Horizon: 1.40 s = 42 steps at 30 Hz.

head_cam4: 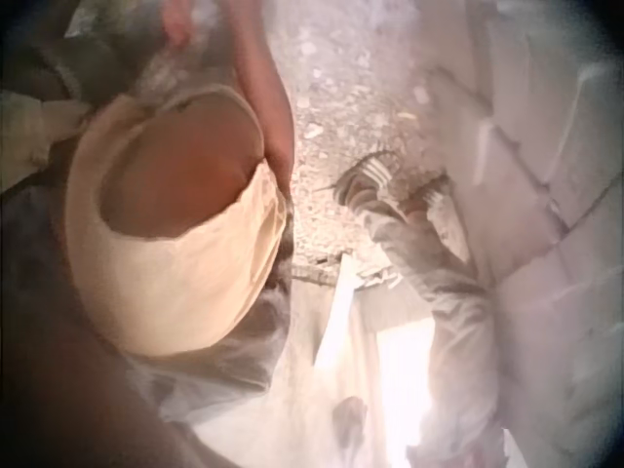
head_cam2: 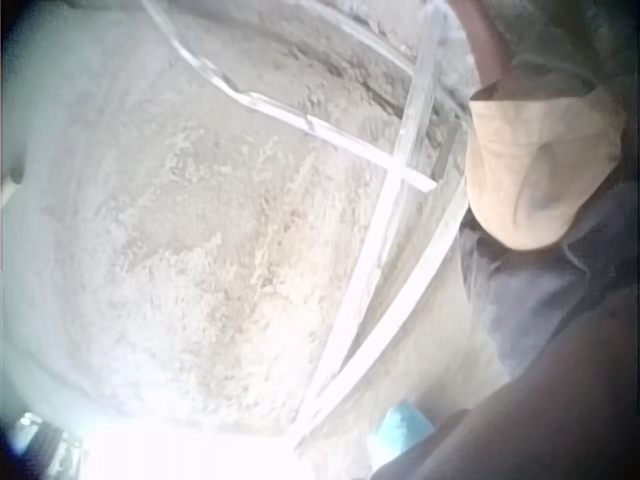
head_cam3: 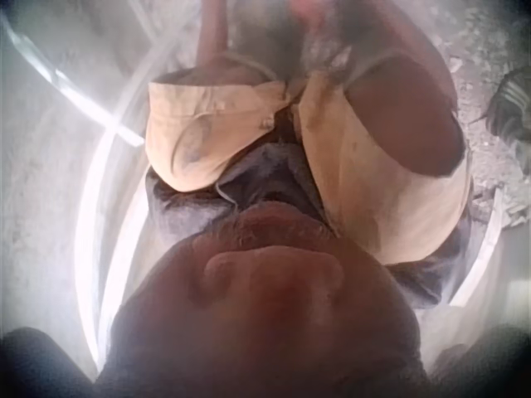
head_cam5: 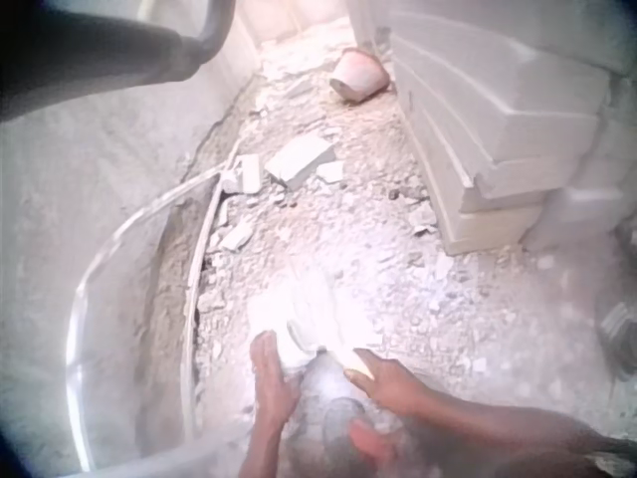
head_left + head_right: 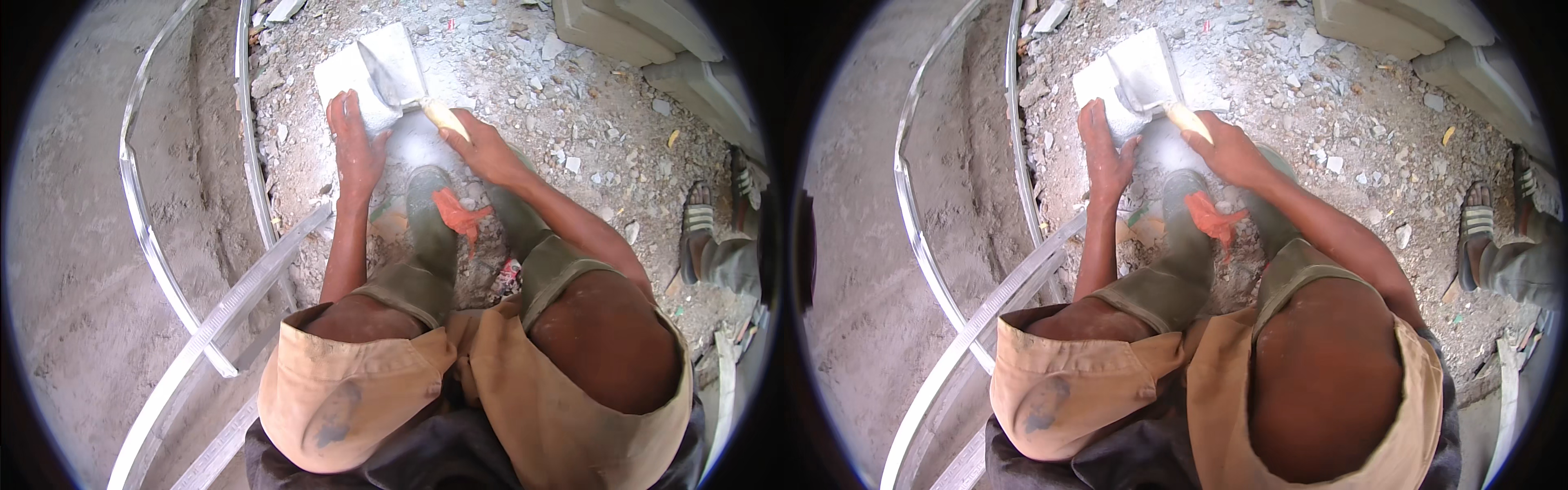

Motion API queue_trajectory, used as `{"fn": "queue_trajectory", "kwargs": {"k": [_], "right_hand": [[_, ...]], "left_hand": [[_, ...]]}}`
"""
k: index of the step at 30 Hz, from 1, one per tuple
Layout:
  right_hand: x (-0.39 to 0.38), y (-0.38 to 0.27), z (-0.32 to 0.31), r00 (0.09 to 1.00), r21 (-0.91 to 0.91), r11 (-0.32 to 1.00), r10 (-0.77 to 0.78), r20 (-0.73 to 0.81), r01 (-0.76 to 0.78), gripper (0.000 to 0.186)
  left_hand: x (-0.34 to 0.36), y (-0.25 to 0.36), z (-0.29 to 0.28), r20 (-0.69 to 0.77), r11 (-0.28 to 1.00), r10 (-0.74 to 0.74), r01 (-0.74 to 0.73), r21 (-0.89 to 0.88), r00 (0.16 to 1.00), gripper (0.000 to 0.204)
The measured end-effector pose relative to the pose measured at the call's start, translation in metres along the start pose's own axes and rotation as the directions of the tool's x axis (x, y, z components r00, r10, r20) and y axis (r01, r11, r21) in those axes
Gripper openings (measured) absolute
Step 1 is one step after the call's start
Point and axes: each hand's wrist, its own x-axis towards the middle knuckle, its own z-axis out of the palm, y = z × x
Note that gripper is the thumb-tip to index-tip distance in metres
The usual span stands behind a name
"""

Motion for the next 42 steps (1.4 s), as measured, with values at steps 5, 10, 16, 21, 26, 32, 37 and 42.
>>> {"fn": "queue_trajectory", "kwargs": {"k": [5, 10, 16, 21, 26, 32, 37, 42], "right_hand": [[-0.006, -0.038, -0.013, 0.984, 0.259, 0.950, 0.178, 0.005, -0.173, 0.047], [-0.002, -0.009, -0.005, 0.965, -0.048, 0.973, 0.230, 0.124, -0.225, 0.044], [-0.002, -0.030, -0.004, 0.974, 0.224, 0.949, 0.228, 0.001, -0.222, 0.051], [0.002, -0.003, 0.007, 0.946, -0.020, 0.952, 0.305, 0.114, -0.305, 0.046], [0.002, -0.026, -0.002, 0.958, 0.315, 0.905, 0.275, 0.082, -0.287, 0.047], [0.012, 0.003, 0.012, 0.967, -0.052, 0.973, 0.228, 0.115, -0.223, 0.052], [0.012, -0.030, -0.002, 0.969, 0.325, 0.913, 0.232, 0.086, -0.248, 0.052], [0.025, -0.011, 0.014, 0.943, -0.211, 0.953, 0.260, 0.208, -0.217, 0.047]], "left_hand": [[0.008, -0.007, -0.001, 0.025, 0.999, 0.037, -0.036, -0.026, 0.999, 0.095], [0.017, -0.013, -0.009, 0.044, 0.993, 0.048, -0.043, -0.108, 0.998, 0.093], [0.027, -0.029, -0.019, 0.146, 0.988, 0.003, 0.020, -0.153, 0.989, 0.092], [0.041, -0.031, -0.021, 0.260, 0.985, -0.024, 0.067, -0.157, 0.965, 0.090], [0.047, -0.046, -0.032, 0.268, 0.955, -0.087, 0.157, -0.251, 0.960, 0.091], [0.057, -0.057, -0.030, 0.335, 0.835, -0.183, 0.326, -0.443, 0.924, 0.091], [0.058, -0.059, -0.027, 0.340, 0.671, -0.248, 0.414, -0.615, 0.907, 0.084], [0.059, -0.071, -0.011, 0.271, 0.512, -0.297, 0.392, -0.764, 0.916, 0.064]]}}
